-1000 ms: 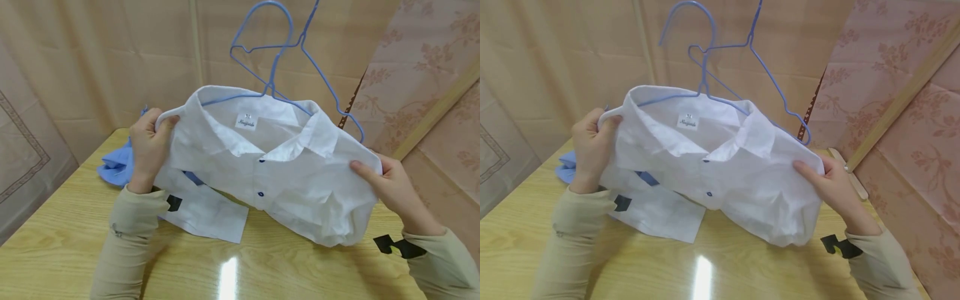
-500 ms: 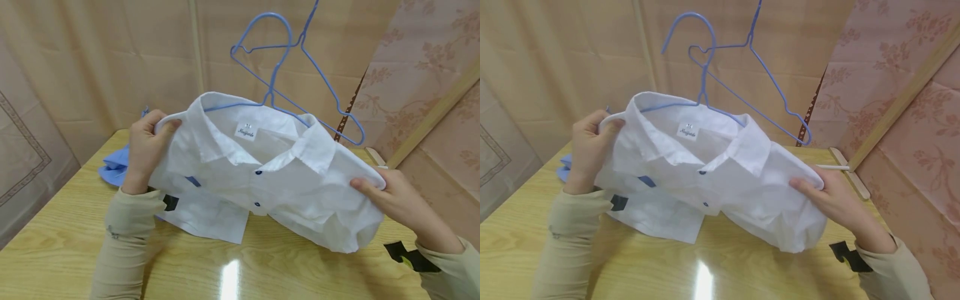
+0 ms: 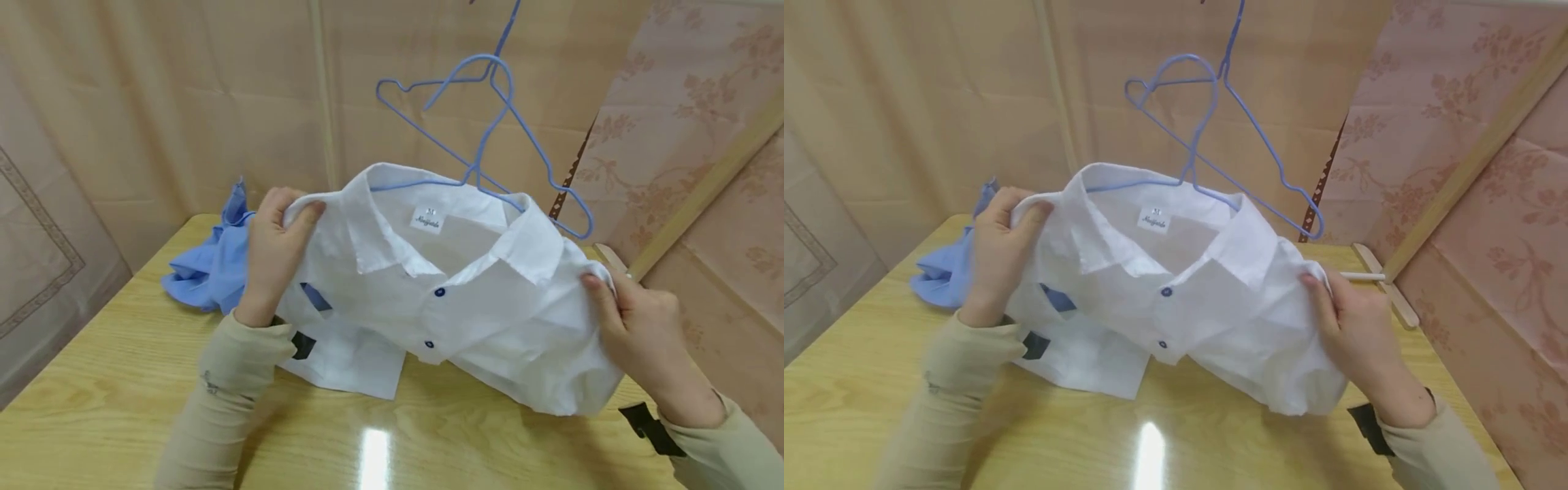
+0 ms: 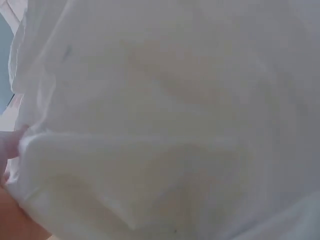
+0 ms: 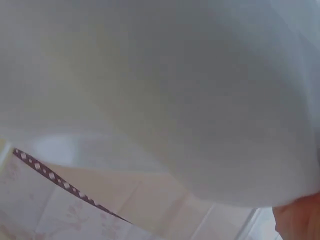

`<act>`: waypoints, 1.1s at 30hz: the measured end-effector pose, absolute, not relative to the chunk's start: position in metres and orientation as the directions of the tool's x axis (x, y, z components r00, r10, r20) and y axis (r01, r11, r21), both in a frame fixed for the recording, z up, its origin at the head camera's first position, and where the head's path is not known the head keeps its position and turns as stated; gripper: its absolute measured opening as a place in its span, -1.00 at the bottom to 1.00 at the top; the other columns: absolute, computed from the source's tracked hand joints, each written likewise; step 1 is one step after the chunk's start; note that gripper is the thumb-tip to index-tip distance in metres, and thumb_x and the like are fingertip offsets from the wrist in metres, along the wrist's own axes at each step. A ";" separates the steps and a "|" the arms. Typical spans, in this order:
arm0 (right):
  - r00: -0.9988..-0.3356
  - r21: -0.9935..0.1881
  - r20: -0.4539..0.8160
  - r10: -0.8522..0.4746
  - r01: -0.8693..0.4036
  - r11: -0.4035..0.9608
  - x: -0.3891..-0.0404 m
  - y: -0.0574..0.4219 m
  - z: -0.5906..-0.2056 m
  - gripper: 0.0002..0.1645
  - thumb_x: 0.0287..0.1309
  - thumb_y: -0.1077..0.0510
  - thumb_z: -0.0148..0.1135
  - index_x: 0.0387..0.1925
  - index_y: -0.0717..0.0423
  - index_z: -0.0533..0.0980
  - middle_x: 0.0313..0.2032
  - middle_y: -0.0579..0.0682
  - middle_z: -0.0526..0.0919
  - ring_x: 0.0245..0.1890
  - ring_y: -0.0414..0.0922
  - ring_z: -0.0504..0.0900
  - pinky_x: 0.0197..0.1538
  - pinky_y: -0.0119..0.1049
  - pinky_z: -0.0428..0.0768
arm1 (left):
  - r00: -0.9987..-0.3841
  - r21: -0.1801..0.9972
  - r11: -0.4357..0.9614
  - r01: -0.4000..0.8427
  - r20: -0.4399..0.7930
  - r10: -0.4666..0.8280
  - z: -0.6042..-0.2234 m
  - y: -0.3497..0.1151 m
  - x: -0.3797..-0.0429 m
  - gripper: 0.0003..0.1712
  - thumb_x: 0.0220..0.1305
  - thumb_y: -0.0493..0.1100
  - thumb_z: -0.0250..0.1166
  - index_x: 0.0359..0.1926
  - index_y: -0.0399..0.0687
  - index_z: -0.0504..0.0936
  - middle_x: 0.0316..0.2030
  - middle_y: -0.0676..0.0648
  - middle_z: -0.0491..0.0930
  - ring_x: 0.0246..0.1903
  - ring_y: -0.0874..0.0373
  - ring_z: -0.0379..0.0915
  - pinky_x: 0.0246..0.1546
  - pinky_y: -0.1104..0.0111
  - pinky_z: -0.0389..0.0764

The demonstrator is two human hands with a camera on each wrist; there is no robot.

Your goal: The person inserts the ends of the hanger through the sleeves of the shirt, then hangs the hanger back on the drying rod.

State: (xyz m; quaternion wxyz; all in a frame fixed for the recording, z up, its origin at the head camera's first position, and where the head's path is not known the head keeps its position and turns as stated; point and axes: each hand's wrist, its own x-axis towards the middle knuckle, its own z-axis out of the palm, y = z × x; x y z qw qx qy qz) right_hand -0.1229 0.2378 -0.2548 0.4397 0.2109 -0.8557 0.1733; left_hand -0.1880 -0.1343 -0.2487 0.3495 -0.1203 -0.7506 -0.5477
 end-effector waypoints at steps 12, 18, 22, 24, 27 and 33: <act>-0.466 -0.255 0.883 0.052 -0.385 0.887 -0.140 0.234 -0.243 -0.63 0.06 0.01 0.08 -0.59 0.28 0.43 -0.87 0.00 0.21 -0.81 -0.39 0.05 -0.73 -0.44 0.02 | -0.930 0.796 0.500 0.343 0.363 0.059 -0.282 -0.114 -0.216 -0.24 0.02 0.25 0.08 0.14 -0.06 0.10 -0.09 -0.14 0.35 -0.12 0.03 0.29 -0.10 0.15 0.28; -0.452 -0.351 0.872 0.191 -0.302 0.886 -0.150 0.221 -0.235 -0.70 0.03 0.01 0.11 -0.45 0.21 0.52 -0.77 0.08 0.36 -0.76 -0.39 0.09 -0.65 -0.44 0.05 | -0.944 0.738 0.592 0.324 0.293 0.151 -0.300 -0.107 -0.231 -0.26 0.02 0.26 0.06 0.09 -0.09 0.13 -0.08 -0.17 0.36 -0.13 -0.01 0.32 -0.13 0.14 0.29; -0.416 -0.368 0.878 0.235 -0.273 0.889 -0.159 0.208 -0.229 -0.65 0.04 -0.04 0.07 -0.43 0.20 0.51 -0.73 0.13 0.40 -0.76 -0.11 0.20 -0.62 -0.30 0.07 | -0.976 0.776 0.596 0.207 0.119 0.185 -0.309 -0.102 -0.232 -0.05 -0.05 0.35 0.05 0.23 -0.04 -0.08 0.06 -0.25 0.25 -0.03 -0.07 0.27 -0.10 0.14 0.32; -0.400 -0.367 0.884 0.243 -0.269 0.891 -0.164 0.202 -0.225 -0.62 0.06 -0.06 0.04 -0.41 0.20 0.50 -0.72 0.15 0.40 -0.75 0.04 0.21 -0.62 -0.22 0.06 | -0.970 0.791 0.573 0.215 0.103 0.222 -0.315 -0.098 -0.233 -0.03 -0.02 0.31 0.07 0.27 0.01 -0.17 0.11 -0.23 0.20 0.01 -0.05 0.24 -0.07 0.15 0.31; -0.355 -0.326 0.908 0.220 -0.272 0.905 -0.171 0.191 -0.220 -0.62 0.09 -0.05 0.01 -0.40 0.21 0.48 -0.71 0.19 0.43 -0.77 0.12 0.24 -0.63 -0.12 0.06 | -0.947 0.813 0.504 0.291 0.170 0.273 -0.325 -0.090 -0.235 -0.06 0.03 0.15 0.12 0.28 0.05 -0.22 0.16 -0.17 0.12 0.06 -0.01 0.17 0.00 0.15 0.24; -0.270 -0.256 0.942 0.201 -0.188 0.948 -0.179 0.164 -0.215 -0.57 0.11 -0.13 -0.08 -0.41 0.15 0.47 -0.77 0.19 0.42 -0.83 0.12 0.24 -0.69 -0.08 0.05 | -0.905 0.826 0.405 0.393 0.268 0.331 -0.340 -0.075 -0.237 -0.03 0.03 -0.07 0.19 0.27 -0.04 -0.29 0.17 -0.16 -0.02 0.12 0.02 0.04 0.08 0.17 0.13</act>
